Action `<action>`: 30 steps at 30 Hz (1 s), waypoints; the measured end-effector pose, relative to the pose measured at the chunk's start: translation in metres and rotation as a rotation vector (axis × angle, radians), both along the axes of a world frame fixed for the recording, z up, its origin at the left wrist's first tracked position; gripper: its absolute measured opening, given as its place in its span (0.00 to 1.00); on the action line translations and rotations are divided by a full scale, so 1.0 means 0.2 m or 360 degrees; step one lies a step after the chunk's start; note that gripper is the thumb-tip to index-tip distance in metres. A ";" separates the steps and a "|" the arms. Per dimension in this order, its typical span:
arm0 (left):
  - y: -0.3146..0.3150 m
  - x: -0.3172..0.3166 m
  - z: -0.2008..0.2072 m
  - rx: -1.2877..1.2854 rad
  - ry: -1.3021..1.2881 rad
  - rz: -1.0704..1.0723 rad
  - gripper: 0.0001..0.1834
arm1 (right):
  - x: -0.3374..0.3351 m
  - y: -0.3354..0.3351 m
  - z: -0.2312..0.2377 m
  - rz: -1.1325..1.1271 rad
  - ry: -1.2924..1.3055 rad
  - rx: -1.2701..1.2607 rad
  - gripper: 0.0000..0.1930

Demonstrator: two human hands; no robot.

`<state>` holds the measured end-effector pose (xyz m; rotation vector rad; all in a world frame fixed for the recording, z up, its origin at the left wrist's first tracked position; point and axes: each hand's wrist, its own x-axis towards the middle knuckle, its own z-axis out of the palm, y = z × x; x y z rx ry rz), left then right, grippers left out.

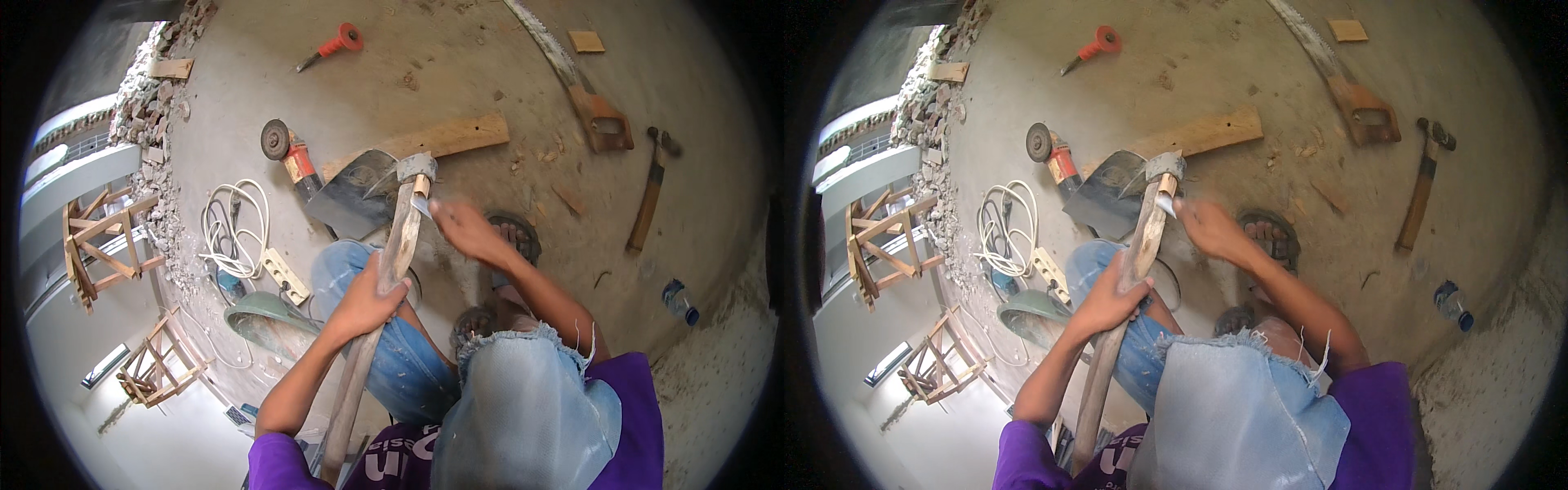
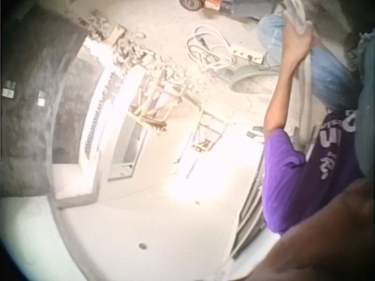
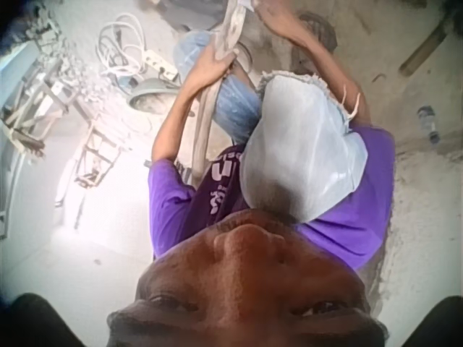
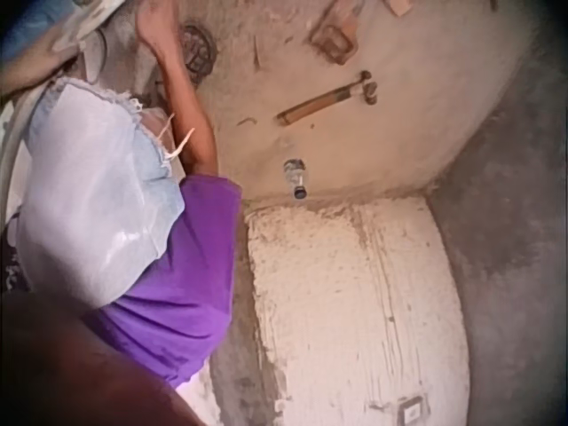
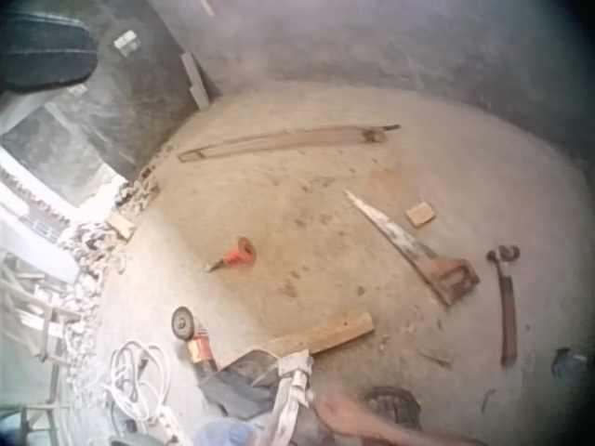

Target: The person repairs a hoe by attaching a new wooden handle. They use a hammer to drive the wooden wedge into the handle, a saw to cut the excess wood, and a utility knife to trim the wood. The person also uses a grinder to smooth the edges of the handle.

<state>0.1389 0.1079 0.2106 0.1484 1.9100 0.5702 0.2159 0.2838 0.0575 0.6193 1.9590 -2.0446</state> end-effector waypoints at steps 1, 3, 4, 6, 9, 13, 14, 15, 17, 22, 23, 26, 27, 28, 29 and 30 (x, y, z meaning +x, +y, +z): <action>-0.02 0.01 -0.01 0.0008 -0.0011 0.0020 0.27 | 0.03 -0.02 0.03 0.0051 0.0040 -0.0013 0.29; -0.02 0.01 -0.02 0.0019 -0.0004 0.0016 0.29 | 0.01 0.00 0.05 -0.0116 -0.0035 -0.0043 0.29; -0.01 0.01 -0.01 0.0016 0.0002 -0.0017 0.29 | -0.02 0.03 0.03 -0.0199 -0.0008 -0.0057 0.29; 0.01 0.01 0.00 0.0005 0.0012 -0.0049 0.28 | -0.12 0.08 -0.02 -0.0263 0.0063 -0.0089 0.28; 0.00 -0.01 -0.01 0.0022 0.0117 -0.0112 0.27 | -0.05 0.01 -0.05 -0.0220 0.0007 -0.0058 0.28; -0.08 0.02 -0.08 0.0045 0.0269 -0.0234 0.28 | -0.04 0.09 -0.01 -0.0109 -0.0154 -0.0119 0.27; -0.08 0.02 -0.08 0.0011 0.0211 -0.0193 0.29 | -0.09 0.09 -0.02 -0.0192 -0.0134 -0.0157 0.27; -0.07 0.03 -0.07 -0.0028 0.0149 -0.0150 0.29 | -0.10 0.08 -0.04 -0.0267 -0.0121 -0.0205 0.28; 0.04 -0.01 0.01 -0.0120 -0.0073 -0.0008 0.29 | -0.02 0.03 -0.06 -0.0127 0.0014 -0.0011 0.27; -0.02 0.01 -0.03 -0.0035 0.0056 -0.0073 0.29 | 0.03 0.04 0.03 -0.0205 -0.0002 -0.0056 0.27; -0.03 0.01 -0.04 0.0010 0.0114 -0.0123 0.29 | -0.04 0.08 0.02 -0.0220 -0.0028 -0.0071 0.27; -0.02 0.02 -0.05 -0.0023 0.0140 -0.0186 0.29 | -0.10 0.10 -0.04 -0.0162 -0.0036 0.0051 0.27; -0.03 0.01 -0.05 -0.0031 0.0162 -0.0204 0.29 | -0.13 0.09 -0.04 -0.0118 -0.0011 0.0115 0.28; -0.04 0.01 -0.06 -0.0024 0.0185 -0.0228 0.28 | -0.11 0.08 -0.03 -0.0099 -0.0052 0.0086 0.28; -0.05 0.01 -0.06 -0.0017 0.0207 -0.0252 0.28 | -0.07 0.08 -0.01 -0.0080 -0.0093 0.0058 0.28; -0.07 0.02 -0.09 0.0050 0.0334 -0.0324 0.28 | -0.04 0.07 0.00 -0.0067 -0.0141 0.0034 0.28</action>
